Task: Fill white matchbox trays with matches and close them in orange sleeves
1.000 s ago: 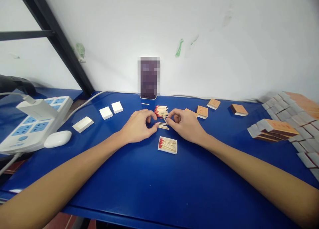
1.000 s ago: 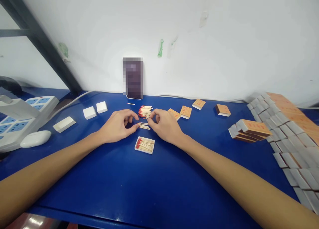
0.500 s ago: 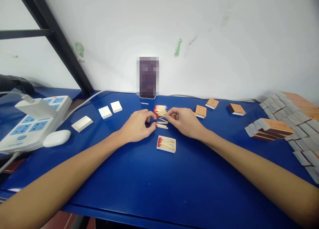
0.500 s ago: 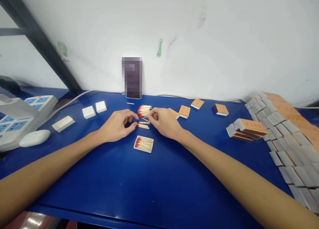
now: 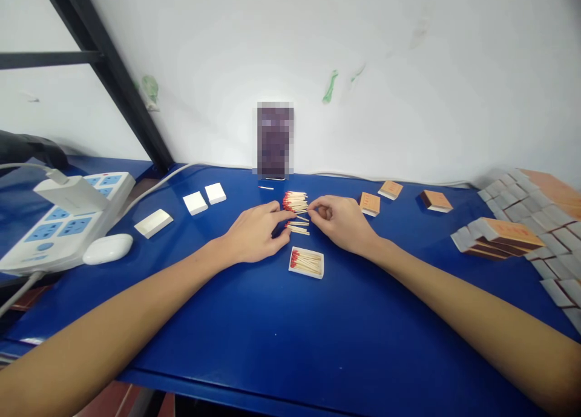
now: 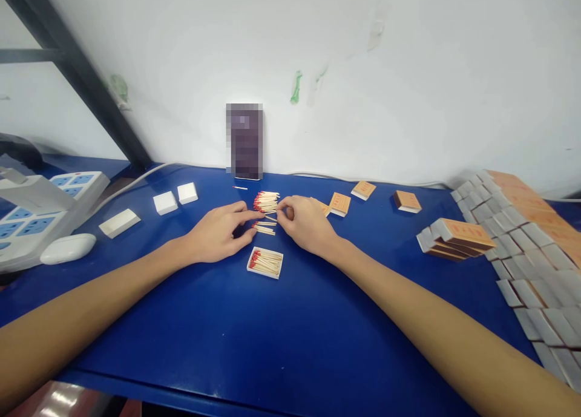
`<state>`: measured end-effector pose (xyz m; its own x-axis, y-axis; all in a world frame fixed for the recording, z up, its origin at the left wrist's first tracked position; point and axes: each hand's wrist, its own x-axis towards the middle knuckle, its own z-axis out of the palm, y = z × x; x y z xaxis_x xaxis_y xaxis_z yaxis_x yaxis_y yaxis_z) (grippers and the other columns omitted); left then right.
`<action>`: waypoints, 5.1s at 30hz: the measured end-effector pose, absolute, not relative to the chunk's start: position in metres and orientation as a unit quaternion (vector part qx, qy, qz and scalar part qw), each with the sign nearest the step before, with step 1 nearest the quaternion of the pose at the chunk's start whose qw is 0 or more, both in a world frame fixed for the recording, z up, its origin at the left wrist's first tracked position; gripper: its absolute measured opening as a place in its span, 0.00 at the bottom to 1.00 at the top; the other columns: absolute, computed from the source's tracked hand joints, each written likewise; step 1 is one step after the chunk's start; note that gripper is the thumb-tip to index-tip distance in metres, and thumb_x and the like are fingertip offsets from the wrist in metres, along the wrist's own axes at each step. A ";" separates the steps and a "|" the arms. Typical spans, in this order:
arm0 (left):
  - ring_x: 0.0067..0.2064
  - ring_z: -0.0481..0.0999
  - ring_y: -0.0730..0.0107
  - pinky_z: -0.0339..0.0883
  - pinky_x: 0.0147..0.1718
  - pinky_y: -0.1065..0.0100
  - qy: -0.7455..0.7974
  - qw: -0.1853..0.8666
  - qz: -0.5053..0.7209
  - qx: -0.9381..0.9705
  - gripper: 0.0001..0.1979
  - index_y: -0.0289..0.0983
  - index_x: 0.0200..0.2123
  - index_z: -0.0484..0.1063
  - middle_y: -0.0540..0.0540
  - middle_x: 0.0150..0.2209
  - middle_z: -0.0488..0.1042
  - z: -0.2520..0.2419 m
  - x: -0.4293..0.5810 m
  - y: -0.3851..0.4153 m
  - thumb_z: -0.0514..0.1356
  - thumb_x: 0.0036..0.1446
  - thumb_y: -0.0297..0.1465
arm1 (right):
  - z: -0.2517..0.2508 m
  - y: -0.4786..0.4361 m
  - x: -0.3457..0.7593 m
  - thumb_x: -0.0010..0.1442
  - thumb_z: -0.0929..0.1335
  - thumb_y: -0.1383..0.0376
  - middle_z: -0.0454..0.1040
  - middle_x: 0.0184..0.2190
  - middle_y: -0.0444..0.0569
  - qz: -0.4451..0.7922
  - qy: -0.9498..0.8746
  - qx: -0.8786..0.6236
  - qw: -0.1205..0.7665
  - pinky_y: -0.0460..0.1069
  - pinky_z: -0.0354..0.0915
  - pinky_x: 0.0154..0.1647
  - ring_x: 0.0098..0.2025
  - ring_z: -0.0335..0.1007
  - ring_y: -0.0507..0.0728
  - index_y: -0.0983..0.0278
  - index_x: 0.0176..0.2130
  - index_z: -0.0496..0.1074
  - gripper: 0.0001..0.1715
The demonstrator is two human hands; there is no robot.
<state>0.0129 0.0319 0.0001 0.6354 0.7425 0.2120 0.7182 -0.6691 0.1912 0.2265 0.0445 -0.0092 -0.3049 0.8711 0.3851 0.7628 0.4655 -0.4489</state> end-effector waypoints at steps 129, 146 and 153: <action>0.37 0.70 0.66 0.65 0.35 0.64 0.409 0.100 0.188 0.887 0.16 0.38 0.50 0.73 0.47 0.34 0.69 0.001 0.013 0.034 0.54 0.60 0.33 | -0.012 0.039 0.228 0.57 0.63 0.70 0.72 0.27 0.45 0.147 -0.829 -0.455 0.289 0.48 0.58 0.30 0.27 0.64 0.52 0.63 0.34 0.76 0.12; 0.39 0.70 0.66 0.64 0.38 0.64 0.392 0.085 0.192 0.896 0.15 0.38 0.49 0.72 0.46 0.36 0.69 -0.003 0.010 0.037 0.49 0.64 0.28 | -0.009 0.033 0.227 0.58 0.67 0.60 0.63 0.23 0.40 0.139 -0.844 -0.455 0.249 0.47 0.53 0.27 0.25 0.58 0.51 0.63 0.41 0.74 0.12; 0.39 0.70 0.66 0.64 0.38 0.63 0.386 0.078 0.187 0.900 0.15 0.37 0.48 0.71 0.46 0.36 0.69 -0.003 0.010 0.038 0.48 0.64 0.26 | -0.010 0.033 0.227 0.59 0.67 0.57 0.64 0.24 0.41 0.142 -0.841 -0.459 0.249 0.48 0.53 0.28 0.25 0.58 0.51 0.63 0.43 0.74 0.15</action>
<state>0.0096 0.0378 -0.0029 0.6325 0.7237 0.2761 0.6656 -0.6901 0.2840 0.2269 0.0327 -0.0098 -0.4549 0.8422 0.2894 0.7008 0.5391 -0.4673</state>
